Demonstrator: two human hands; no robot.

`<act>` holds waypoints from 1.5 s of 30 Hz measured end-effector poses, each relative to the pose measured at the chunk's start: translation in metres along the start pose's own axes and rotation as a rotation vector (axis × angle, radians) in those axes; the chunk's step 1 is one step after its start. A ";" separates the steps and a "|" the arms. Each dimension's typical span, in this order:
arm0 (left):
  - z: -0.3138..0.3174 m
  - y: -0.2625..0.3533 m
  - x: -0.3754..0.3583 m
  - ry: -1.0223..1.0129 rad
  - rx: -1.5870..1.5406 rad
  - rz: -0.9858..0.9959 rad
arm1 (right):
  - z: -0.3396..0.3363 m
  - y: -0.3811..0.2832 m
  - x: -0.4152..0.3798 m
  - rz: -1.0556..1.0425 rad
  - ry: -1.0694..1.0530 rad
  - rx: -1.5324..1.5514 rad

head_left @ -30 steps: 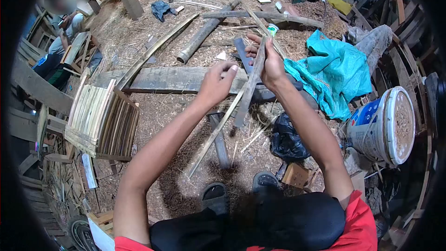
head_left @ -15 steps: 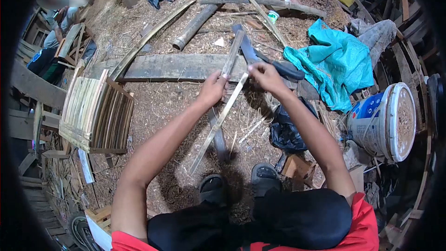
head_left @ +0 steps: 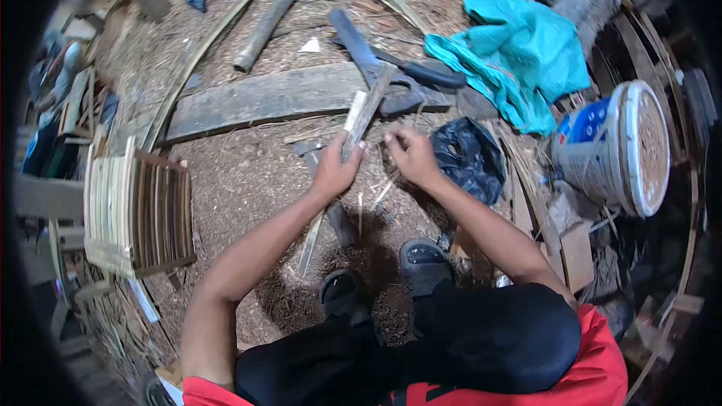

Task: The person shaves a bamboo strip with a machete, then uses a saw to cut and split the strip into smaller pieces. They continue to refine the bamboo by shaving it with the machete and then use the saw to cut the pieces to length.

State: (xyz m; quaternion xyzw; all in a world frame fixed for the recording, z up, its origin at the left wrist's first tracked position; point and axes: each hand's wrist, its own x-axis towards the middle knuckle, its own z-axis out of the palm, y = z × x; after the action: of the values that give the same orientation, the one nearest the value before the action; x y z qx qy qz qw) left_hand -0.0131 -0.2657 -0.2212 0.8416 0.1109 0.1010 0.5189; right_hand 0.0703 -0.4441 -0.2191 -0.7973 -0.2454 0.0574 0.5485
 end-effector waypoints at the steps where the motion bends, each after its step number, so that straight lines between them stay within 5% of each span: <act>1: 0.008 0.008 0.005 -0.045 0.018 0.001 | -0.014 0.002 0.002 -0.150 0.165 -0.063; 3: 0.023 0.025 0.015 -0.119 0.054 0.007 | -0.052 -0.001 0.001 -0.135 0.295 -0.232; 5: 0.046 0.042 0.023 -0.187 -0.003 0.159 | -0.093 0.012 -0.005 0.110 0.189 -0.351; 9: 0.117 0.048 0.033 -0.429 -0.151 0.150 | -0.135 0.053 -0.038 0.470 0.017 -0.293; 13: 0.165 0.053 0.043 -0.504 -0.035 0.379 | -0.133 0.048 -0.067 0.029 0.589 -0.426; 14: 0.168 0.051 0.046 -0.508 0.011 0.498 | -0.131 0.057 -0.076 0.156 0.536 -0.331; 17: 0.164 0.053 0.053 -0.572 0.261 0.313 | -0.126 0.063 -0.092 0.364 0.243 -0.379; 21: 0.154 0.048 0.080 -0.588 0.370 0.091 | -0.128 0.075 -0.085 0.198 0.202 -0.414; 25: 0.147 0.047 0.086 -0.379 0.265 0.058 | -0.125 0.070 -0.072 0.103 0.196 -0.435; 34: 0.148 0.030 0.080 -0.354 0.234 0.120 | -0.105 0.088 -0.048 0.139 0.094 -0.636; 40: 0.144 0.030 0.081 -0.357 0.182 0.099 | -0.120 0.088 -0.049 0.156 0.043 -0.478; 45: 0.143 0.035 0.075 -0.205 0.077 0.310 | -0.142 0.063 -0.046 0.232 0.030 -0.471</act>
State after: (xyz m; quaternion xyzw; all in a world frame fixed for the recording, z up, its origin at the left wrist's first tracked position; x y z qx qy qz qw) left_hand 0.1018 -0.3808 -0.2484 0.8737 -0.0698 0.0893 0.4730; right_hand 0.1021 -0.6023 -0.2286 -0.9265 -0.1508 0.0497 0.3412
